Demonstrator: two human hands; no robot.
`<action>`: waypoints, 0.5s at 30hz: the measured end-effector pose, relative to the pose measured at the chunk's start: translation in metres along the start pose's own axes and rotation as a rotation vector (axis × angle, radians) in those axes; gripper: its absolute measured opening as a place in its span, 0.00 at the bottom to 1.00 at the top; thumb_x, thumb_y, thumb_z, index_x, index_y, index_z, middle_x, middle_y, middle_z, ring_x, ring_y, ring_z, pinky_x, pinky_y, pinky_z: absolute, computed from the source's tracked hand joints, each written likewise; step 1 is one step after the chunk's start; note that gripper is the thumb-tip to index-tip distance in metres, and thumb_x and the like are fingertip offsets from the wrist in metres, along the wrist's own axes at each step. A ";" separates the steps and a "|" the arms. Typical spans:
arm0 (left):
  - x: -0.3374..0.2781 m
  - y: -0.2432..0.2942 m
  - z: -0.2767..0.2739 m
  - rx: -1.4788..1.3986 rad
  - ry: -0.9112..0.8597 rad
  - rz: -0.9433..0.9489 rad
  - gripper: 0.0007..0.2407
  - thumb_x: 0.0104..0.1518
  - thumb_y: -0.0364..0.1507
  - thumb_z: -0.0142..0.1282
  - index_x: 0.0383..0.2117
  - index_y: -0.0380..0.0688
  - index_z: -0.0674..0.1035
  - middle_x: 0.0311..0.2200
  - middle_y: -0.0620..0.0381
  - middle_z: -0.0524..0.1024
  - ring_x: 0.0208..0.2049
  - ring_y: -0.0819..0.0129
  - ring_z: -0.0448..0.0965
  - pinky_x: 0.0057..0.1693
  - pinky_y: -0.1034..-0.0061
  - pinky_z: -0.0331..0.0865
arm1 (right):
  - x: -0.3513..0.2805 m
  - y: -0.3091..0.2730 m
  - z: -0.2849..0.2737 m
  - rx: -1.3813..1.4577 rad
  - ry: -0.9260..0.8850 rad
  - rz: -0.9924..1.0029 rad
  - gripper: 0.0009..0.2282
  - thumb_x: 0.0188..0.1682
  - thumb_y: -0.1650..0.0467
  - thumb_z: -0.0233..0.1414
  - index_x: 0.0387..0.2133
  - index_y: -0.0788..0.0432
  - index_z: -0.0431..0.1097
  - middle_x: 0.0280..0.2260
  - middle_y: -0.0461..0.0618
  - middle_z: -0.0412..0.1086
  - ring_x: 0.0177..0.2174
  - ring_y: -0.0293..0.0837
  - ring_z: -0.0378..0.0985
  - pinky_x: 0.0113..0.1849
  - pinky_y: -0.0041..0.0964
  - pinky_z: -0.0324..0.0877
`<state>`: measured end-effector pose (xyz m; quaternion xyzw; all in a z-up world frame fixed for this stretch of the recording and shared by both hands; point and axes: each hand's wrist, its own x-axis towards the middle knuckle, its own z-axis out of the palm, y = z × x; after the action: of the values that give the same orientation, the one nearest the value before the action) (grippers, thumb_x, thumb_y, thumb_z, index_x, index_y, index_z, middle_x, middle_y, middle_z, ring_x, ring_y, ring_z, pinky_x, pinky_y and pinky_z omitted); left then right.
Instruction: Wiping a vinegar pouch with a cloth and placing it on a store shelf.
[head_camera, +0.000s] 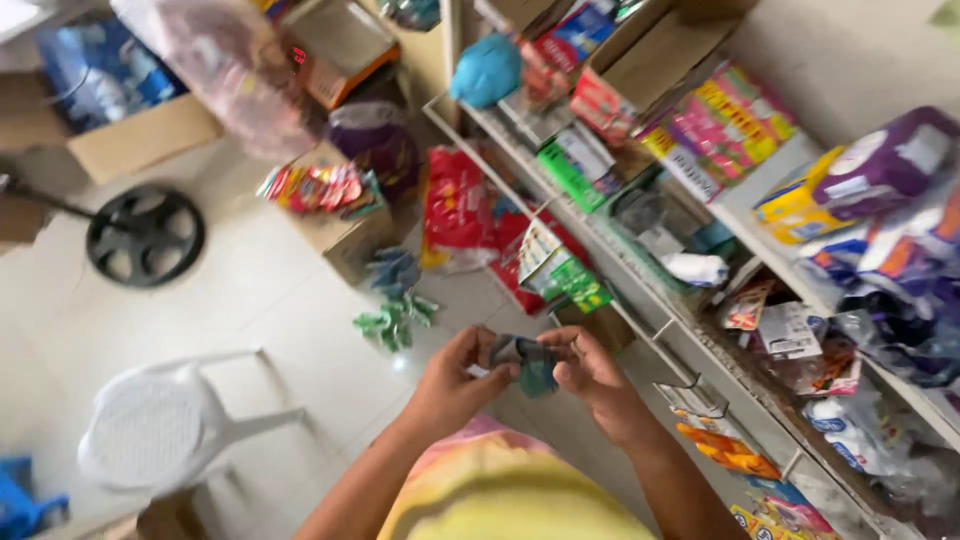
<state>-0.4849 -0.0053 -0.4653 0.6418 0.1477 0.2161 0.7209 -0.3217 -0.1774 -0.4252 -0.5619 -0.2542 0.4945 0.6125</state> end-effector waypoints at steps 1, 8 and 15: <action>-0.014 0.006 -0.006 0.001 0.050 -0.017 0.13 0.56 0.25 0.68 0.33 0.40 0.69 0.32 0.63 0.66 0.34 0.78 0.63 0.39 0.80 0.65 | 0.000 0.002 0.009 0.001 -0.043 0.032 0.23 0.48 0.60 0.57 0.53 0.60 0.64 0.47 0.47 0.67 0.49 0.38 0.68 0.51 0.34 0.63; -0.088 0.064 -0.045 0.130 0.130 -0.269 0.22 0.54 0.30 0.66 0.55 0.46 0.74 0.23 0.61 0.66 0.26 0.75 0.66 0.35 0.78 0.65 | 0.011 0.037 0.070 -0.103 -0.246 0.135 0.22 0.45 0.74 0.59 0.53 0.60 0.62 0.47 0.47 0.70 0.47 0.38 0.73 0.46 0.38 0.70; -0.142 0.042 -0.136 0.394 0.145 -0.210 0.25 0.47 0.33 0.73 0.53 0.46 0.78 0.40 0.56 0.69 0.40 0.69 0.71 0.44 0.73 0.72 | 0.062 0.095 0.148 0.136 -0.264 0.420 0.09 0.54 0.73 0.52 0.47 0.61 0.70 0.42 0.47 0.74 0.43 0.38 0.76 0.46 0.37 0.71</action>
<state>-0.6792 0.0437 -0.4510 0.7340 0.3046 0.1524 0.5876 -0.4569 -0.0687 -0.4943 -0.4907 -0.1757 0.6958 0.4942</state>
